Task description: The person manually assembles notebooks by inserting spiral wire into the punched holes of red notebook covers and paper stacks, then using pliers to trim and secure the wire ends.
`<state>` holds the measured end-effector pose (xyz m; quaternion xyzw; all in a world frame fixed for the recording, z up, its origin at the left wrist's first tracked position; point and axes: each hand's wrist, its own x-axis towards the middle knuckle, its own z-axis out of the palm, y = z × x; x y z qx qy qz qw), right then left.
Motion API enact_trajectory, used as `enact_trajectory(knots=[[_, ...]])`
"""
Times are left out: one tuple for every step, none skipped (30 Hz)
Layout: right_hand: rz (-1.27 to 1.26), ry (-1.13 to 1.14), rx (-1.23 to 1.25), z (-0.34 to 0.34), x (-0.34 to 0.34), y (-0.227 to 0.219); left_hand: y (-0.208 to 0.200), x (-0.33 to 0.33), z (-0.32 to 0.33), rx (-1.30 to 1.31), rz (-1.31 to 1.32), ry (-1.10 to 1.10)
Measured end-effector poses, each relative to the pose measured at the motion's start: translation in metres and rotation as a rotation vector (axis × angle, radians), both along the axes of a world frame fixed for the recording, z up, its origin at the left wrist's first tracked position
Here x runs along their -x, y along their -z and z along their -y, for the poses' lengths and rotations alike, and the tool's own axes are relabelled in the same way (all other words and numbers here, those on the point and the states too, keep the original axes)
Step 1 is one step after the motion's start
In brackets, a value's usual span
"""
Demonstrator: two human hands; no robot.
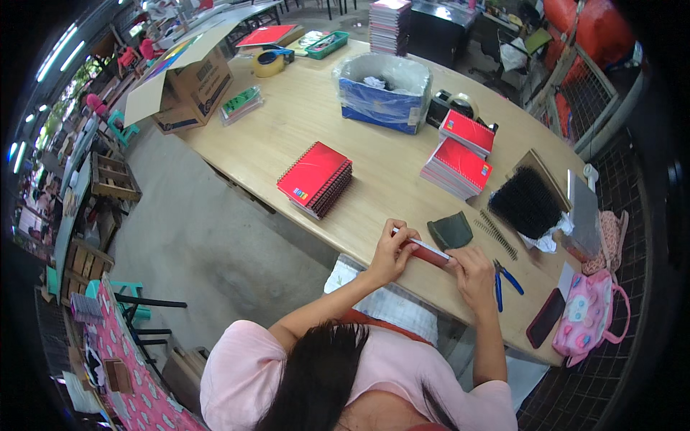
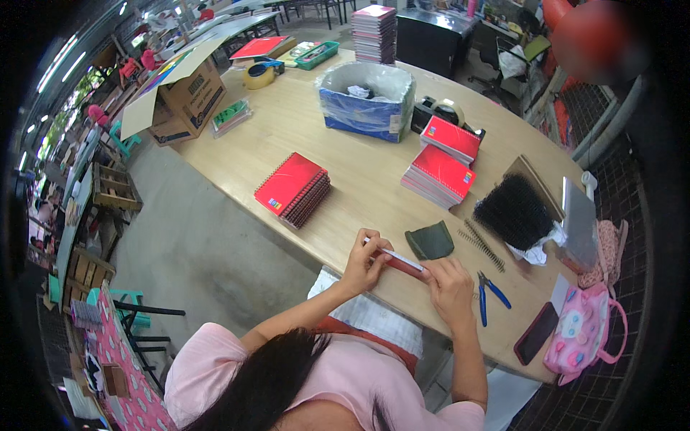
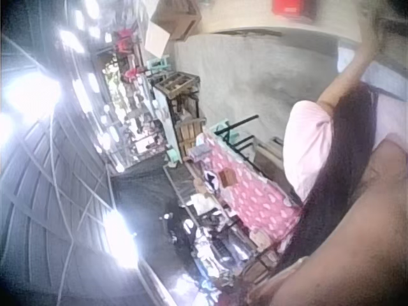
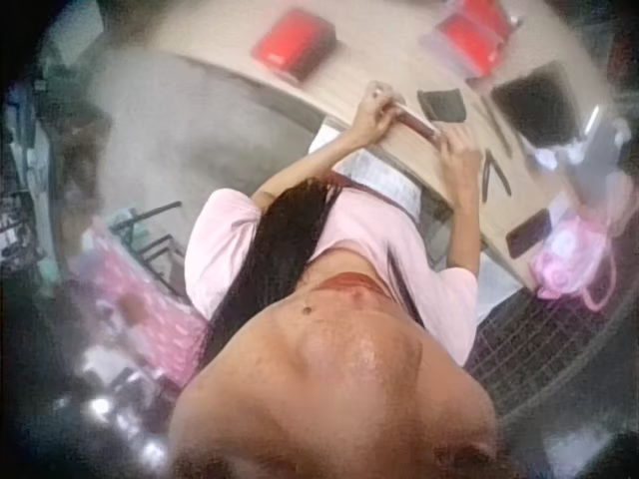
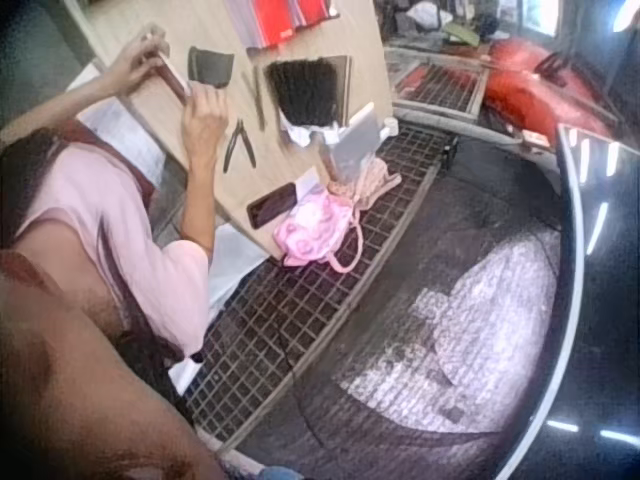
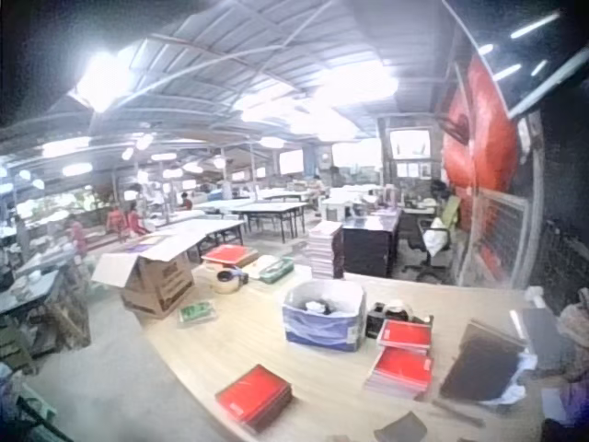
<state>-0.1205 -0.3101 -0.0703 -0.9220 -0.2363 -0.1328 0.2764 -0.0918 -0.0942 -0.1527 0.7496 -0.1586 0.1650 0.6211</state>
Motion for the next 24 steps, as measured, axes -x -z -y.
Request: enact_trajectory(knots=[[0.024,0.017,-0.033,-0.009,0.002,-0.008,0.000,0.001,0.000,-0.001,-0.015,0.010],[0.031,0.006,-0.030,-0.007,0.002,-0.004,-0.001,0.001,-0.001,-0.002,-0.030,0.021],[0.020,0.048,-0.026,-0.004,0.003,0.004,0.000,0.001,-0.001,0.001,-0.024,0.010],[0.010,0.090,-0.022,-0.005,0.002,0.004,0.001,0.000,0.000,-0.014,0.008,0.005],[0.017,0.079,-0.018,-0.006,0.001,0.002,0.002,0.000,0.000,-0.029,0.040,-0.001],[0.044,0.045,-0.004,-0.009,0.001,-0.002,0.002,-0.001,-0.001,-0.025,0.046,-0.012],[0.068,0.016,0.010,-0.011,0.002,-0.006,0.002,-0.001,0.000,-0.038,0.054,-0.007],[0.071,0.011,0.012,-0.010,0.003,-0.003,0.002,-0.001,0.000,-0.050,0.063,-0.002],[0.067,0.059,0.013,-0.009,0.003,0.003,0.002,-0.001,0.000,-0.048,0.065,-0.006],[0.063,0.106,0.015,-0.009,0.002,0.006,0.002,-0.002,0.001,-0.043,0.065,0.000],[0.066,0.101,0.018,-0.009,0.001,0.005,0.002,-0.002,0.001,-0.039,0.065,0.006],[0.110,0.064,0.069,-0.010,0.001,0.002,0.003,-0.002,0.000,-0.035,0.068,0.001],[0.152,0.028,0.120,-0.011,0.002,0.000,0.003,-0.001,0.000,-0.030,0.060,0.005],[0.152,0.025,0.121,-0.014,0.002,-0.002,0.003,0.000,-0.001,-0.024,0.052,0.009],[0.058,0.075,0.042,-0.019,0.003,-0.004,0.003,0.000,-0.001,-0.022,0.052,0.006],[-0.035,0.130,-0.038,-0.021,0.004,-0.006,0.003,-0.002,0.000,-0.028,0.073,0.005],[-0.034,0.132,-0.035,-0.019,0.003,-0.003,0.003,-0.002,0.000,-0.034,0.094,0.003],[-0.019,0.109,0.041,-0.015,0.002,0.002,0.003,-0.002,0.001,-0.031,0.095,0.005],[-0.006,0.082,0.116,-0.013,0.000,0.003,0.003,-0.002,0.001,-0.013,0.072,0.018],[-0.007,0.079,0.117,-0.011,-0.001,0.002,0.004,-0.001,0.001,0.005,0.048,0.031],[-0.037,0.014,0.156,-0.010,-0.003,-0.002,0.004,-0.001,0.000,0.005,0.047,0.027],[-0.067,-0.048,0.195,-0.009,-0.005,-0.007,0.004,-0.002,-0.001,-0.003,0.056,0.037],[-0.069,-0.051,0.196,-0.008,-0.010,-0.011,0.003,-0.002,-0.002,-0.011,0.064,0.046],[-0.097,-0.038,0.183,-0.007,-0.017,-0.016,0.002,-0.002,-0.003,-0.011,0.063,0.042]])
